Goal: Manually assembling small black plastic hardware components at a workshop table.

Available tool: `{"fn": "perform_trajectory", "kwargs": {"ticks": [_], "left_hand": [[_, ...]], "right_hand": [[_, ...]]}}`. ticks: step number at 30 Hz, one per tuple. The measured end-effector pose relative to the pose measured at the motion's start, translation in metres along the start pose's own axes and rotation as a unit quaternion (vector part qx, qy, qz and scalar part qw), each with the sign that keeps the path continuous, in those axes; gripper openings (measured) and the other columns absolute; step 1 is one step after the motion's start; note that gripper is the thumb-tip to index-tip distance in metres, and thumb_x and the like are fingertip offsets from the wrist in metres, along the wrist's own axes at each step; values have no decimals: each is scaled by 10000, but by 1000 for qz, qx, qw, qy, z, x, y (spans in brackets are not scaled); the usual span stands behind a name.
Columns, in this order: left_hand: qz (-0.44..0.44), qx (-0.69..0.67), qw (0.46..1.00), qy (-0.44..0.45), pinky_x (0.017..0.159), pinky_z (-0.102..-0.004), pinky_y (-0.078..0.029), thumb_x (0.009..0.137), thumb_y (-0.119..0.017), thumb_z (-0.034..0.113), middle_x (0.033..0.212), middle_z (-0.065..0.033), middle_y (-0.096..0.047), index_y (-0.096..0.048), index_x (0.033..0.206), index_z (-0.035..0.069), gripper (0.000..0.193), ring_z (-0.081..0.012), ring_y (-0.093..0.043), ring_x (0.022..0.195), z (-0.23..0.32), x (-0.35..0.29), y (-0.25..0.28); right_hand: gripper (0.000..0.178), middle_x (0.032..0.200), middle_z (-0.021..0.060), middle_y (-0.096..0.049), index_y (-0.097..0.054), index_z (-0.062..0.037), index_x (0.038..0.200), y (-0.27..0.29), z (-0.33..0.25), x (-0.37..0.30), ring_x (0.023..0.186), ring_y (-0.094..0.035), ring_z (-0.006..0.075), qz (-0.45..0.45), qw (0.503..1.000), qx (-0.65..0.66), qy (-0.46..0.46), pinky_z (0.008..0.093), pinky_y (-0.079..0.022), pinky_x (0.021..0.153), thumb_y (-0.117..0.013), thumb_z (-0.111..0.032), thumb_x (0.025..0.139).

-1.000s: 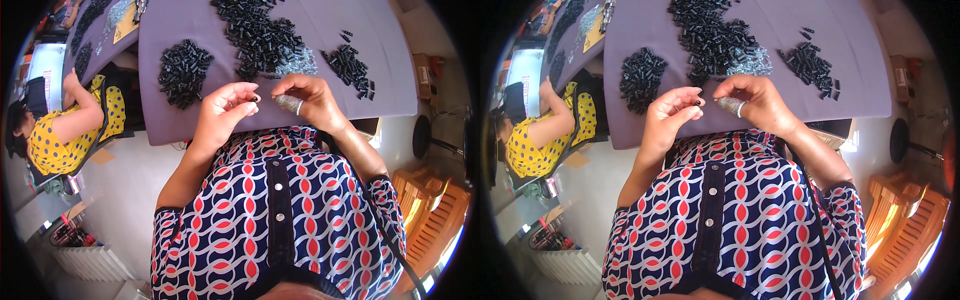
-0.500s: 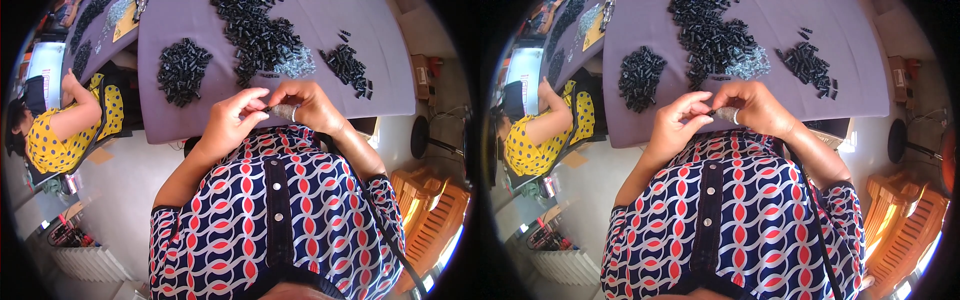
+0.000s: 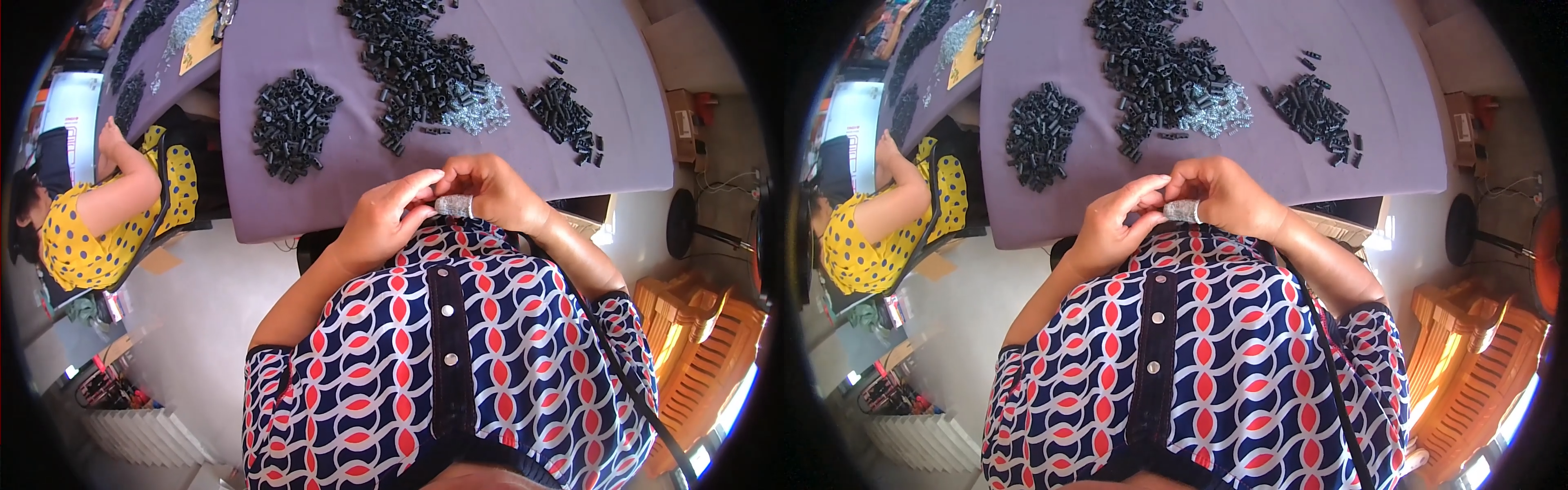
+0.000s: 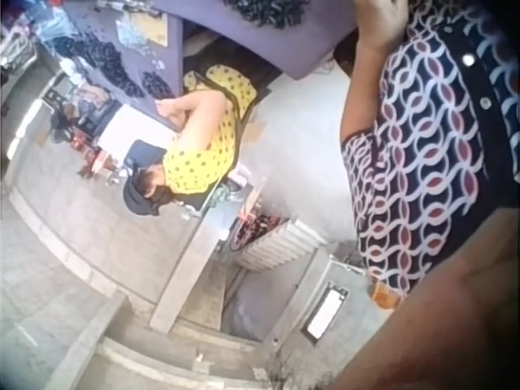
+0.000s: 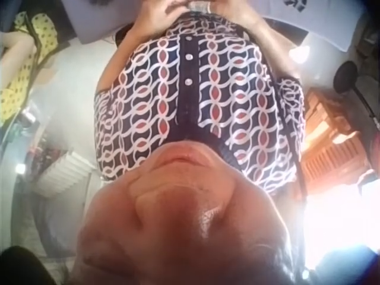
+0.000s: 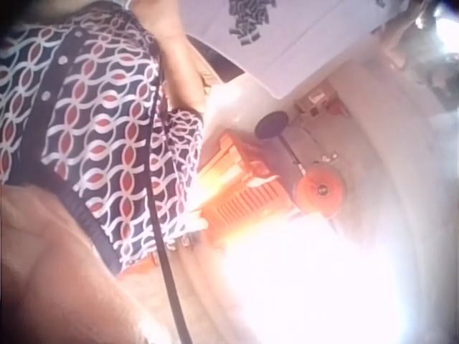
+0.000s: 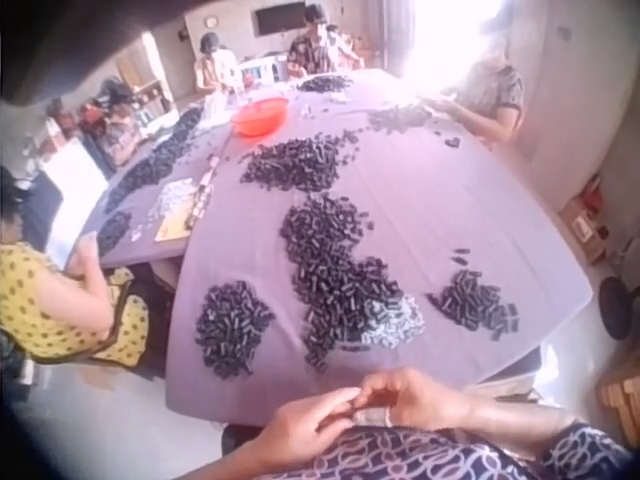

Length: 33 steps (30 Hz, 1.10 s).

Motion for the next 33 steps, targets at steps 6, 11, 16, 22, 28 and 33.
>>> {"fn": "perform_trajectory", "kwargs": {"ticks": [6,11,16,22,28,33], "left_hand": [[57,-22,998,23,788,-278,-561,870,-721,-28,944,-118,-720,-654,1156,-18,294,-156,-701,849,1,2,2],[56,-87,989,103,716,-245,-538,913,-690,9,922,-64,-703,-681,1036,-33,131,-106,-655,801,-7,1,2],[72,-220,955,187,751,-249,-536,969,-642,92,925,-76,-709,-654,1082,-28,165,-102,-653,781,-12,6,15],[68,-257,948,175,730,-257,-533,966,-645,109,911,-88,-717,-655,1079,-20,172,-117,-658,773,-15,4,21],[67,-273,944,175,723,-258,-532,963,-649,116,904,-88,-716,-656,1066,-16,168,-118,-656,766,-18,1,24],[66,-265,945,182,725,-252,-526,962,-651,113,907,-78,-714,-656,1066,-12,163,-109,-648,772,-17,3,21]], "right_hand": [[85,868,-3,-666,-659,11,942,-5,2,1,832,-597,54,57,995,-63,59,225,-502,750,-728,0,891],[73,872,-8,-657,-655,13,957,5,-9,5,844,-584,48,51,994,-73,60,246,-502,761,-696,-39,927],[256,932,146,-635,-644,-17,962,25,-23,30,906,-636,351,187,790,-527,250,397,-540,762,-627,35,712],[109,865,120,-554,-565,-41,857,17,-20,42,857,-618,300,123,701,-660,243,411,-541,744,-628,-45,767],[90,876,123,-564,-571,-40,869,16,-12,33,861,-622,312,156,679,-677,238,415,-538,732,-612,-49,789],[148,897,141,-580,-593,-25,924,17,-14,28,879,-630,339,162,702,-662,204,427,-535,736,-632,-14,782]]}}
Point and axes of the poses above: each hand's wrist, its own x-axis towards the middle knuckle, its own y-axis out of the back of the hand, z = x × y, the point moved 1 cm from there along x, towards the middle knuckle
